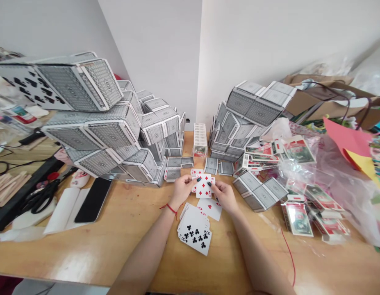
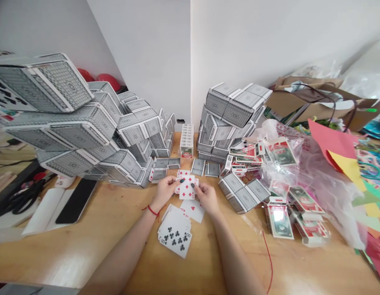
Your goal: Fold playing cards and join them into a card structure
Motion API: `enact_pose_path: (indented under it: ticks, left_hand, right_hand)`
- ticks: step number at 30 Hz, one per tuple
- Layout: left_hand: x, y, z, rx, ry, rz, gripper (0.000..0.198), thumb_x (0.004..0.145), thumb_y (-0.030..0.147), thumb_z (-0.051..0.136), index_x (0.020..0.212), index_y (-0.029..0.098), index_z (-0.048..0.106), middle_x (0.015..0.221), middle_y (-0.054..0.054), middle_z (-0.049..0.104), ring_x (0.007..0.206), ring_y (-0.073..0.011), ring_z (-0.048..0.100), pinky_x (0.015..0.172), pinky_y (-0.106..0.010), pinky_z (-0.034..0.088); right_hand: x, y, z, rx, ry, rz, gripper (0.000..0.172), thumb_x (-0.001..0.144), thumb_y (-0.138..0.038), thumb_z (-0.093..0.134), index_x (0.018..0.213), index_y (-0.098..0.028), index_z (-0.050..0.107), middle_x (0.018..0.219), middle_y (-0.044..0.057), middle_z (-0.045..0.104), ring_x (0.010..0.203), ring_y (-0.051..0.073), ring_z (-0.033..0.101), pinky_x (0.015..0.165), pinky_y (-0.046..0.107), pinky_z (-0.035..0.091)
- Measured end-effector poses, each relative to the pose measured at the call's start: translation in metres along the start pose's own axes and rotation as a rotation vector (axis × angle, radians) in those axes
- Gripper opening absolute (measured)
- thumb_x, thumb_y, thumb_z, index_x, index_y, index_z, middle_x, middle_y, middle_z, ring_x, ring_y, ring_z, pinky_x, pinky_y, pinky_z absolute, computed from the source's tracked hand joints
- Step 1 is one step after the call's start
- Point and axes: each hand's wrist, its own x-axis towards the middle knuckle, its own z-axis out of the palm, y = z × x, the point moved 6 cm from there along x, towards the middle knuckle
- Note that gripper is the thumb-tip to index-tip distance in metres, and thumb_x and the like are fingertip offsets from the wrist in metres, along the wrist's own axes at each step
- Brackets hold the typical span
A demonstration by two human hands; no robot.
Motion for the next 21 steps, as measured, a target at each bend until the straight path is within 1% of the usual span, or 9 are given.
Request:
enact_pose_path:
  ticks: [3,7,13,21]
  left_hand:
    - [0.0001,-0.0008,0.0,0.002,-0.001,0.01,0.028,0.067,0.04,0.058,0.06,0.014,0.053,0.045,0.005,0.043,0.043,-0.0064,0.037,0.043,-0.019,0.03]
    - [-0.0002,-0.0009,-0.0001,0.009,0.003,0.004,0.028,0.066,0.04,0.059,0.058,0.014,0.053,0.045,0.005,0.044,0.043,-0.0061,0.036,0.043,-0.019,0.029]
    - [-0.0008,0.0018,0.0002,-0.006,0.001,-0.021,0.029,0.066,0.041,0.059,0.058,0.014,0.054,0.043,0.005,0.043,0.042,-0.0066,0.037,0.042,-0.019,0.029]
    - [-0.001,0.0018,0.0,-0.004,0.008,-0.014,0.028,0.066,0.04,0.059,0.056,0.014,0.054,0.041,0.006,0.042,0.042,-0.0067,0.037,0.042,-0.019,0.028]
  right_hand:
    - [-0.0001,0.0034,0.0007,0.001,-0.013,0.019,0.039,0.07,-0.054,0.053,0.062,-0.016,0.052,0.047,-0.004,0.043,0.039,0.008,0.031,0.036,0.021,0.023]
    - [-0.0004,0.0079,-0.0018,-0.036,0.019,0.033,0.038,0.07,-0.053,0.053,0.059,-0.016,0.051,0.045,-0.004,0.042,0.038,0.007,0.029,0.036,0.021,0.021]
    - [-0.0001,0.0072,-0.0022,-0.057,0.027,0.017,0.04,0.069,-0.054,0.053,0.055,-0.018,0.045,0.044,-0.005,0.036,0.04,0.007,0.027,0.037,0.021,0.02]
    - [0.001,0.005,-0.0023,-0.069,0.046,0.006,0.038,0.069,-0.053,0.053,0.055,-0.018,0.045,0.044,-0.005,0.037,0.039,0.008,0.027,0.038,0.022,0.02]
